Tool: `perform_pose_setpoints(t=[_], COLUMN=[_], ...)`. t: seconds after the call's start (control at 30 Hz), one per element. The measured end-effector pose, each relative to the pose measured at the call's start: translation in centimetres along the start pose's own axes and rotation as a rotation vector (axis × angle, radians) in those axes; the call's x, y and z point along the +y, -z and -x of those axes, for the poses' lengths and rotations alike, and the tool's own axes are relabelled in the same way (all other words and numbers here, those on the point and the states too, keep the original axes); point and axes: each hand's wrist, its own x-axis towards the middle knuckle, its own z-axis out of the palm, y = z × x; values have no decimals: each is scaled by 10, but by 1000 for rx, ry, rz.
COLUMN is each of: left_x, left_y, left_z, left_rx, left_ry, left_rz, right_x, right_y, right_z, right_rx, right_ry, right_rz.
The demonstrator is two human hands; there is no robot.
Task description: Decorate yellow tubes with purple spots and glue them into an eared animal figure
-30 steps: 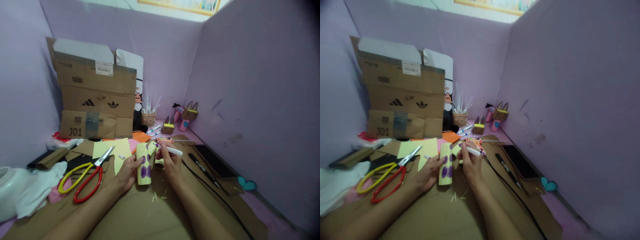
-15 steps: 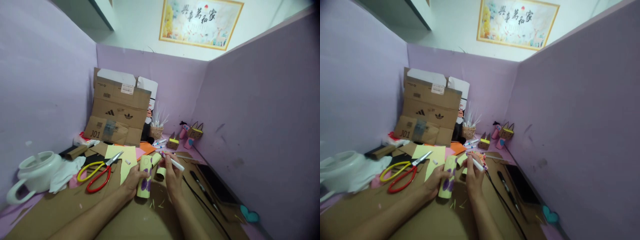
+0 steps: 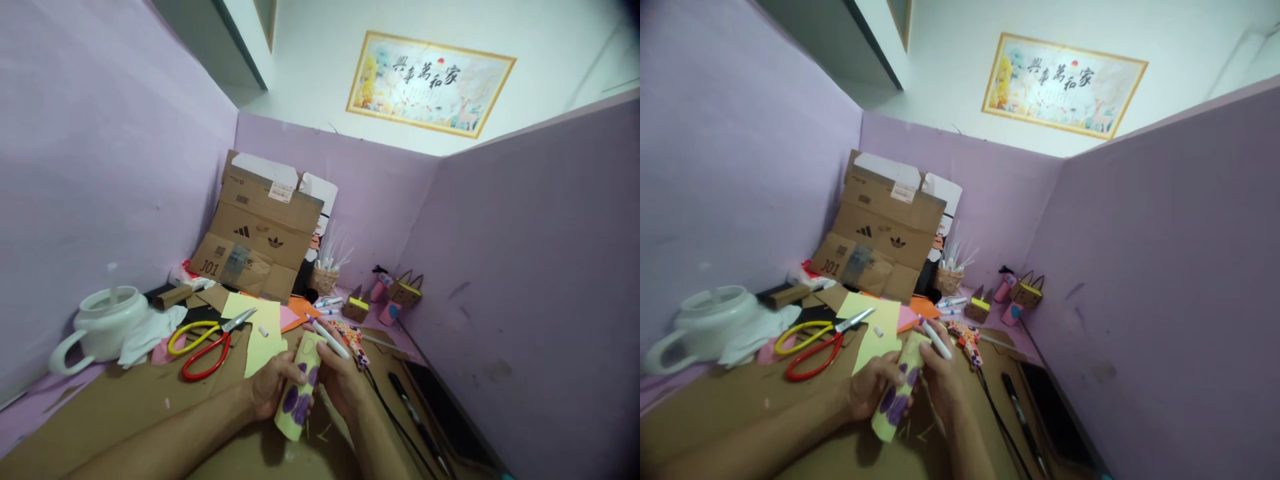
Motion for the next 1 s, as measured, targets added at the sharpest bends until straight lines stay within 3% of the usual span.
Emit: perform_pose_setpoints(t=[0.2,0.43,0.53,0.73,1.0], left_x=[-8,-13,-14,-11,-11], left_y=[2,10,8,-4,-6], left_z=[-4,-11,-10,-3,-5], left_rx=[22,119,142,88,146], left_ry=[-285,-363,-356,-207,-251], left_rz=[-156,-430,-425,-156,-199], right_x=[-3,1,1,-1,4], right_y=[9,8,7,8,12], right_z=[-7,-5,-4,-4,-5], right_rx=[145,154,132,118,130], right_ry=[156,182,168,168,150], right_rz=[32,132,130,99,113])
